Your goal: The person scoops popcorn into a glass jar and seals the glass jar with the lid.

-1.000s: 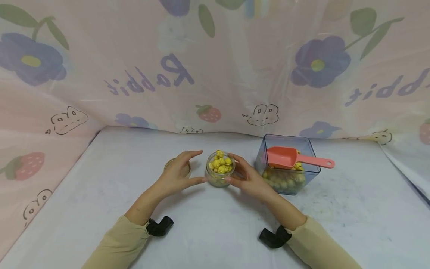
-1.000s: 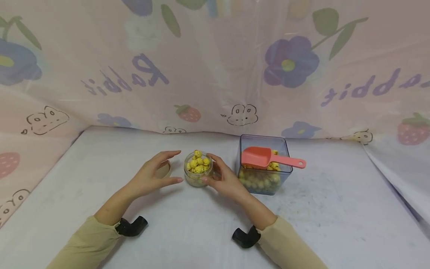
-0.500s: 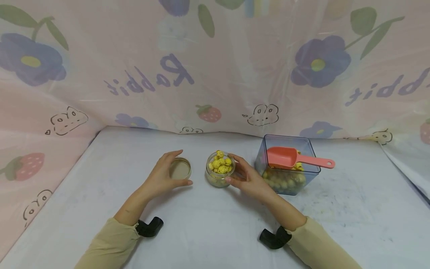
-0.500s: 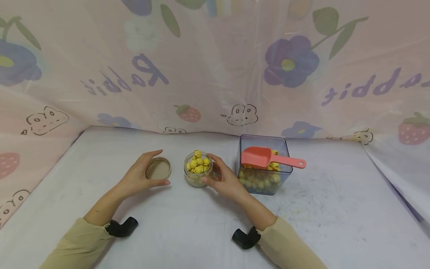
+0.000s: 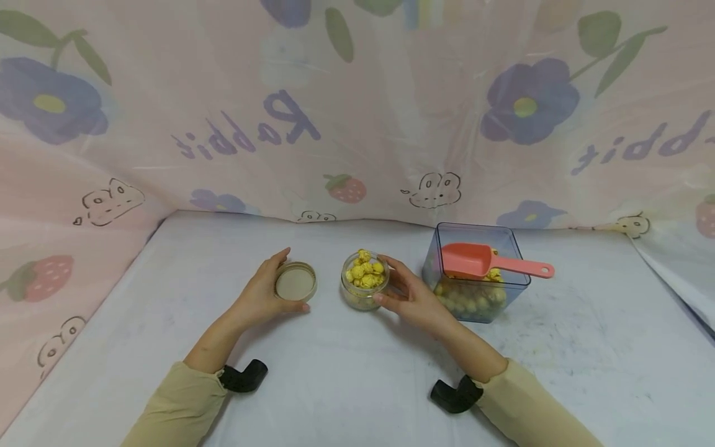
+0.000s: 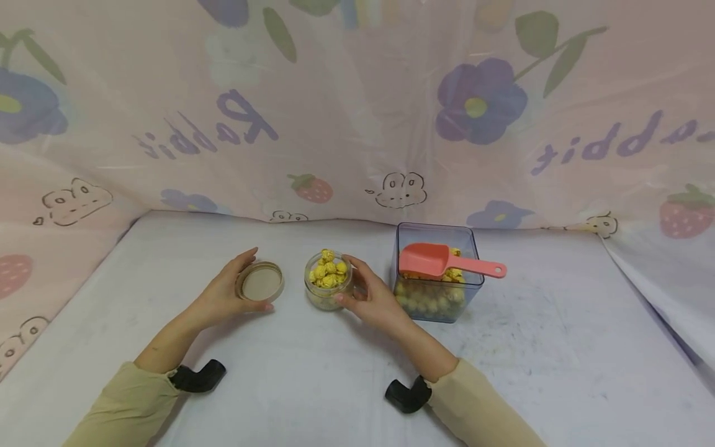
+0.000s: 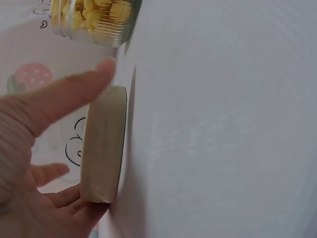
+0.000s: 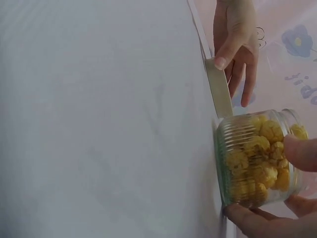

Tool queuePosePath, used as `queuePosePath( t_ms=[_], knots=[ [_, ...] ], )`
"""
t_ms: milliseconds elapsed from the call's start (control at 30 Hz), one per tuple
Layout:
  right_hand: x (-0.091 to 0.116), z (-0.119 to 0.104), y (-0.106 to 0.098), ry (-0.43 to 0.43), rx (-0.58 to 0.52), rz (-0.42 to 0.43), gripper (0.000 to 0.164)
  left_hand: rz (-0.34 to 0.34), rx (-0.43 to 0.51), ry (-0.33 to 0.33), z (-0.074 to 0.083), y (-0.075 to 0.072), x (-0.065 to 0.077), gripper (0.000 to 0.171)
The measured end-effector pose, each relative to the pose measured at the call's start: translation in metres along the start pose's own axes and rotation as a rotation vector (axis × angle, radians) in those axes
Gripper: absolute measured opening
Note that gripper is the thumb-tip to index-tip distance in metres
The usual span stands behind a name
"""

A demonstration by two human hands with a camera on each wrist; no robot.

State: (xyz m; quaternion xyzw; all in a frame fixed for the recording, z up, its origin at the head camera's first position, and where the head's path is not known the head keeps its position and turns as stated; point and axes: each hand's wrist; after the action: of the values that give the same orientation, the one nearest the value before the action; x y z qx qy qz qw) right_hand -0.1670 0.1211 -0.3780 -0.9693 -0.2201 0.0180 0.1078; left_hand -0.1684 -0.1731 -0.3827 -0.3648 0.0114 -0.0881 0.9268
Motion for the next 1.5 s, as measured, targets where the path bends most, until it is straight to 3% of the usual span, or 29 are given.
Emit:
queuePosePath(
  t_ms=[167,400,667,833,1033,1300,1500],
  knots=[
    [0.001,0.000,0.000,-0.007,0.002,-0.001,0.067,0.000,0.013,-0.004,-0.006,0.000,0.001,0.109],
    [0.002,0.001,0.000,0.002,0.007,0.007,0.067,0.037,-0.048,0.020,-0.008,0.000,0.001,0.095],
    [0.002,0.004,0.000,0.003,0.005,0.005,0.067,0.059,-0.022,-0.021,-0.008,0.004,0.000,0.092],
    [0.003,0.005,0.000,0.001,-0.004,0.005,0.067,0.076,0.017,-0.038,-0.004,0.003,0.000,0.093],
    [0.002,0.004,0.001,0.006,-0.015,0.019,0.067,0.103,0.054,-0.008,0.005,0.003,-0.001,0.092],
    [0.000,0.001,0.003,0.008,-0.016,0.032,0.068,0.084,0.117,-0.020,0.014,0.006,-0.002,0.096],
    [0.000,0.001,0.003,0.007,-0.016,0.041,0.068,0.088,0.139,0.034,0.019,0.007,-0.002,0.091]
  ],
)
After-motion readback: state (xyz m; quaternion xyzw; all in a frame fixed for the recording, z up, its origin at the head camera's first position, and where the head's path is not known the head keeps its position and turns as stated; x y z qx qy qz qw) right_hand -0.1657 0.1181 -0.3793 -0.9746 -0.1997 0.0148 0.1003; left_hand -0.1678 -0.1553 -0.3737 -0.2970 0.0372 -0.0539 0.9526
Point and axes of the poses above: each hand's wrist, its own x-axis away from the middle knuckle, its own y-axis out of the palm, z = x × y, and after that the axes turned 3 degrees about -y, right-handed
